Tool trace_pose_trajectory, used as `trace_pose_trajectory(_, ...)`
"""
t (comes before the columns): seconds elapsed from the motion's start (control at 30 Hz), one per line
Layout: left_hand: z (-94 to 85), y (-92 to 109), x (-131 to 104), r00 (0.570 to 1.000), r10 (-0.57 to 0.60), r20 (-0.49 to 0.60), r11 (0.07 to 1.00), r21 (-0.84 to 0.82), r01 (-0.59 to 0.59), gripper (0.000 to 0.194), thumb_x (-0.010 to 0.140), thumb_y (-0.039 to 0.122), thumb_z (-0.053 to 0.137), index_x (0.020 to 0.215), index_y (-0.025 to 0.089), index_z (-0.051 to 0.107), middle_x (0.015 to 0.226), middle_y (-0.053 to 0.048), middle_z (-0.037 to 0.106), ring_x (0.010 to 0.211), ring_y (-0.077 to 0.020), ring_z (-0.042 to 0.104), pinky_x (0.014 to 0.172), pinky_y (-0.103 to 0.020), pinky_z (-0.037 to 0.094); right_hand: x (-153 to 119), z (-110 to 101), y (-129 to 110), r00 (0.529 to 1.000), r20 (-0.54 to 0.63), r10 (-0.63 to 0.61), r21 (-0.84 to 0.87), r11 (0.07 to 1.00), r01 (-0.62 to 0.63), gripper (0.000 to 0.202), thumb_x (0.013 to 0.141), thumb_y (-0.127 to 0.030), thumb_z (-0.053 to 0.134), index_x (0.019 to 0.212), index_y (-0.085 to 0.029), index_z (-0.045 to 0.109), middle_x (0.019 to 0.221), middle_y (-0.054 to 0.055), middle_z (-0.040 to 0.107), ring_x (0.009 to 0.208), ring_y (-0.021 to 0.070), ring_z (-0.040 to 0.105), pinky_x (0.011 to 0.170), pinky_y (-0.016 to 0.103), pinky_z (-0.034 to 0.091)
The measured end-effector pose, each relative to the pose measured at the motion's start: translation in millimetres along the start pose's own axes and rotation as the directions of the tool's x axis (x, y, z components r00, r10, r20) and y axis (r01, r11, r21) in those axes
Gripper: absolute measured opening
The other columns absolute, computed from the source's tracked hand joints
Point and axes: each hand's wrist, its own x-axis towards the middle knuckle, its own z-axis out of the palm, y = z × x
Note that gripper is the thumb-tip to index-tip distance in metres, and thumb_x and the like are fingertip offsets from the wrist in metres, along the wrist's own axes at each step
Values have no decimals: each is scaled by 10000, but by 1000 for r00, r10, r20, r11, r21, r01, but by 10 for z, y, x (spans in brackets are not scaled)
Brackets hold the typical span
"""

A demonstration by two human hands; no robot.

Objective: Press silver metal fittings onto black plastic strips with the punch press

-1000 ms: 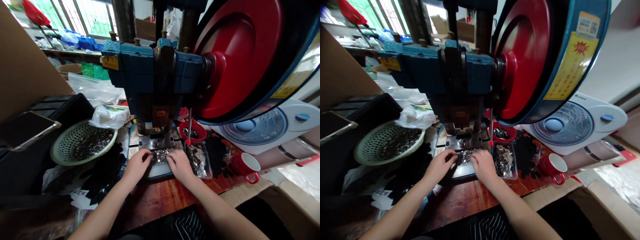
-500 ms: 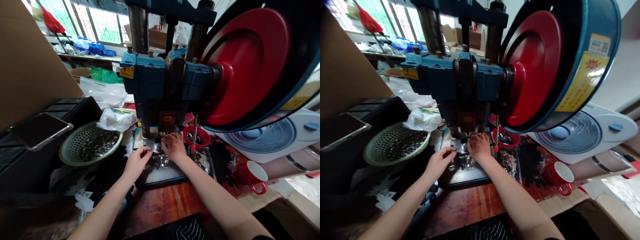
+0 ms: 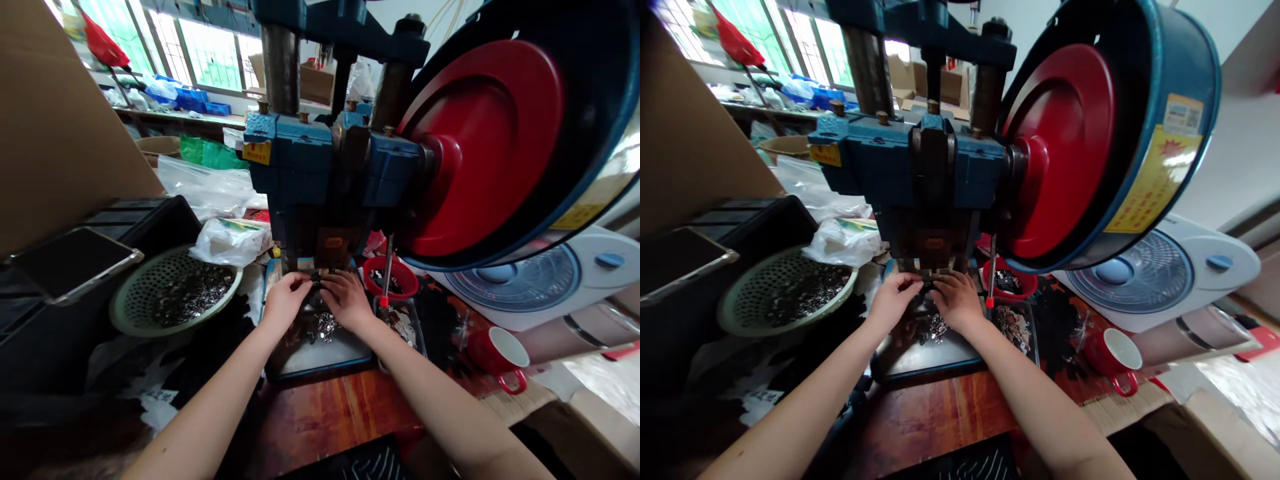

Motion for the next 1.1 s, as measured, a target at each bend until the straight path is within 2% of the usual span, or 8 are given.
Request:
trace_pose_trajectory(0.13,99,-6,44,999,35,7,997,65,-35,215,769,339,542,871,199,669,861,-24,700,797,-192,630,761,-314,480,-59,26,71,997,-76,24,53,998,-20,261,896,-288,476,1099,-233,629,1128,43,642,1153,211,482,997,414,358)
trace_pose_trajectory(0.47,137,-65,108,993,117,-27,973,203,-109,183,751,299,548,822,219,696,886,-47,673,906,-230,598,872,-373,439,-92,-14,49,1000,10,12,-34,999,-11,263,888,-340,489,1097,-287,640,1183,17,616,1207,249,428,1054,497,242)
trace_pose_trajectory(0.7,189,-207,220,994,98,50,976,192,-106,205,737,265,543,859,215,700,900,-35,685,919,-214,598,869,-352,447,1,-86,-37,998,47,-38,-113,993,43,239,878,-371,515,1058,-301,655,1154,10,631,1213,261,415,1087,545,115)
trace_pose_trajectory(0.87,179,-220,235,996,87,1,981,175,-86,244,742,274,539,925,189,676,959,-52,669,944,-210,586,854,-341,454,-30,-39,44,998,-11,69,103,992,-67,222,872,-341,510,999,-263,675,1127,41,641,1167,245,472,1041,483,274)
trace_pose_trajectory(0.93,89,-195,190,996,77,-53,982,178,-67,277,758,318,536,963,178,659,985,-67,651,942,-217,576,844,-347,454,-161,-46,130,969,-80,233,317,928,-197,266,876,-374,479,968,-224,678,1057,70,662,1064,233,547,970,429,371)
trace_pose_trajectory(0.97,27,-186,157,994,73,-80,982,183,-58,292,765,340,531,976,180,653,989,-69,641,933,-218,572,841,-351,453,-250,-65,171,932,-96,350,449,851,-273,307,876,-415,462,949,-208,677,999,77,675,992,227,583,925,408,411)
trace_pose_trajectory(1.03,-107,-187,74,990,67,-122,979,198,-42,307,771,365,522,992,192,647,983,-64,625,902,-217,566,830,-355,453,-444,-132,226,817,-48,575,713,593,-375,424,864,-530,419,920,-191,668,890,74,689,869,220,626,829,380,464)
trace_pose_trajectory(1.1,-223,-217,-23,988,63,-139,976,217,-31,308,772,378,519,991,203,646,974,-58,613,864,-215,563,798,-354,460,-609,-224,235,735,36,677,875,334,-351,515,845,-617,375,903,-192,660,840,63,694,821,218,640,771,365,483)
